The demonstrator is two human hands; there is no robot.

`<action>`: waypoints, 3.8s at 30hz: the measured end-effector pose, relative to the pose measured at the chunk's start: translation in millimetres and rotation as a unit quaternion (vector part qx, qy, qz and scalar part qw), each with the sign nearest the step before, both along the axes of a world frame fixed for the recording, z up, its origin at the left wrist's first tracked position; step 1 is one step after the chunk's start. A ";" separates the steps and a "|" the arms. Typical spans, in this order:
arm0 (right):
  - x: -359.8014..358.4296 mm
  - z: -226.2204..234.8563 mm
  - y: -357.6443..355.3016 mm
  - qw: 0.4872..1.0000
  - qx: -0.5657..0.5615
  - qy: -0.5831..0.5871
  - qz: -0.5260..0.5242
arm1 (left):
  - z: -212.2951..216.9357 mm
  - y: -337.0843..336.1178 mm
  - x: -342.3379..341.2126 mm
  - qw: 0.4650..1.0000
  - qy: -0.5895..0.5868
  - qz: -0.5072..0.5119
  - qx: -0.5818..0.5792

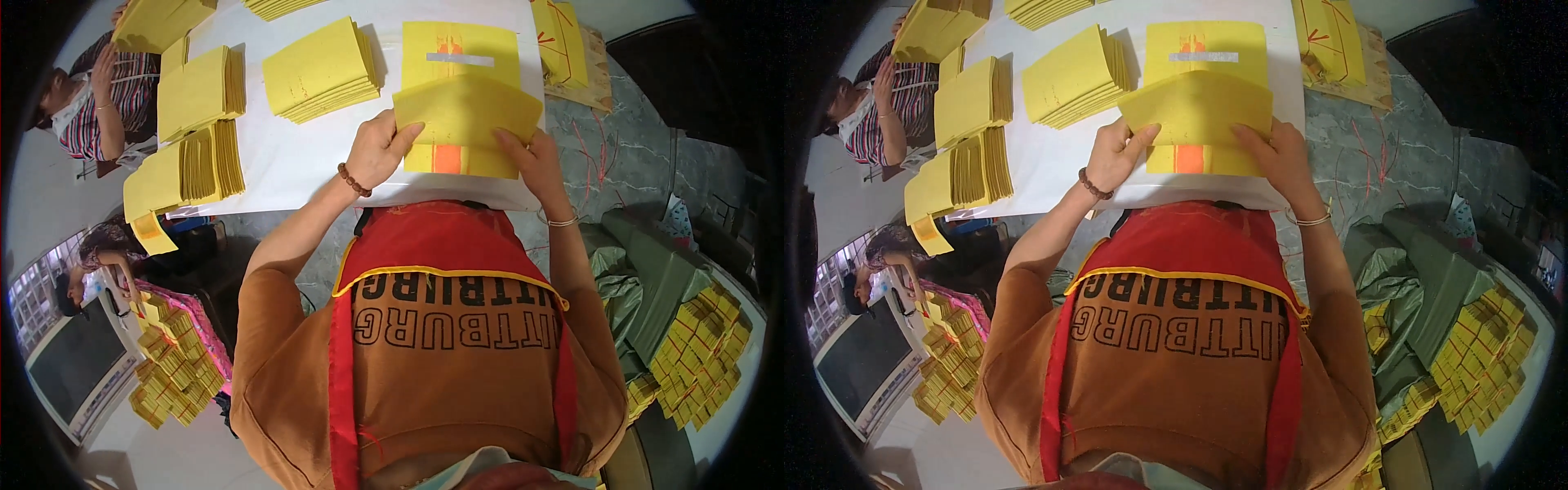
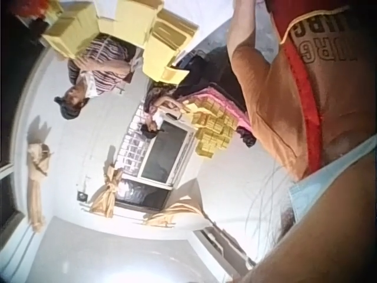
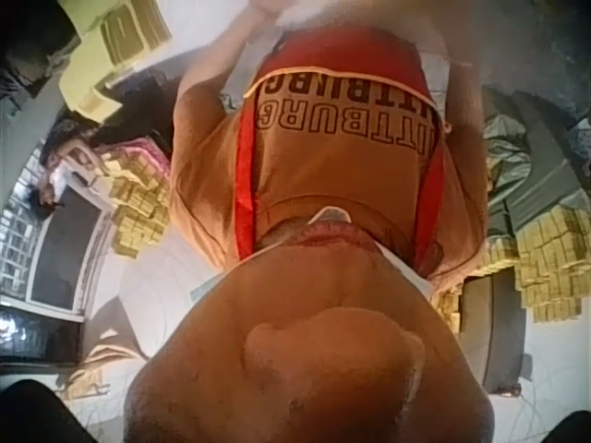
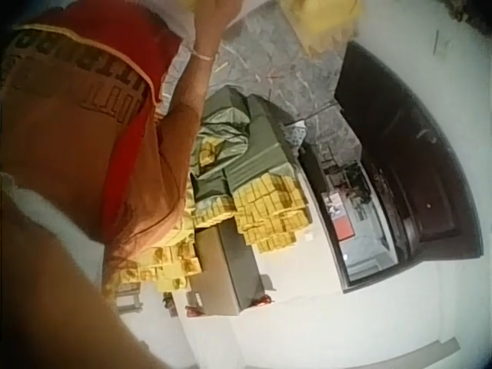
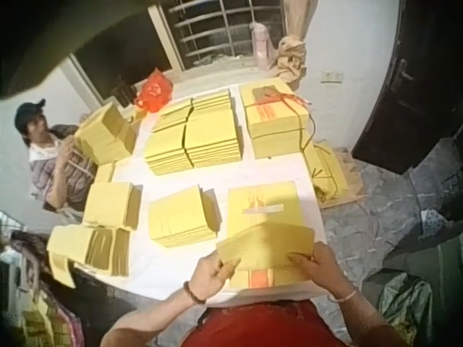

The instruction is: Arranging and stacking bundles of yellow ritual paper on a work table.

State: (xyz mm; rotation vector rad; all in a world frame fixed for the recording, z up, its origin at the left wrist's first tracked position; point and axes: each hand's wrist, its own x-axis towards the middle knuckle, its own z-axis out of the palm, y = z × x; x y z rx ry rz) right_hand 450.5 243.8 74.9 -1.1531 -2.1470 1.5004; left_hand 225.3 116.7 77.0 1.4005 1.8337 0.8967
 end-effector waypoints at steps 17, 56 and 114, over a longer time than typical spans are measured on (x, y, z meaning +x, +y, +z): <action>-25.4 1.1 8.8 0.990 0.094 0.022 -0.098 | -32.6 23.8 -12.5 0.986 -0.131 0.104 -0.013; -28.4 -12.9 7.3 0.988 0.109 0.025 -0.108 | 1.6 33.3 38.2 0.909 0.331 -0.220 0.128; 62.1 192.5 57.2 0.722 0.289 0.369 0.509 | -7.4 10.8 -123.0 0.810 0.531 0.108 0.226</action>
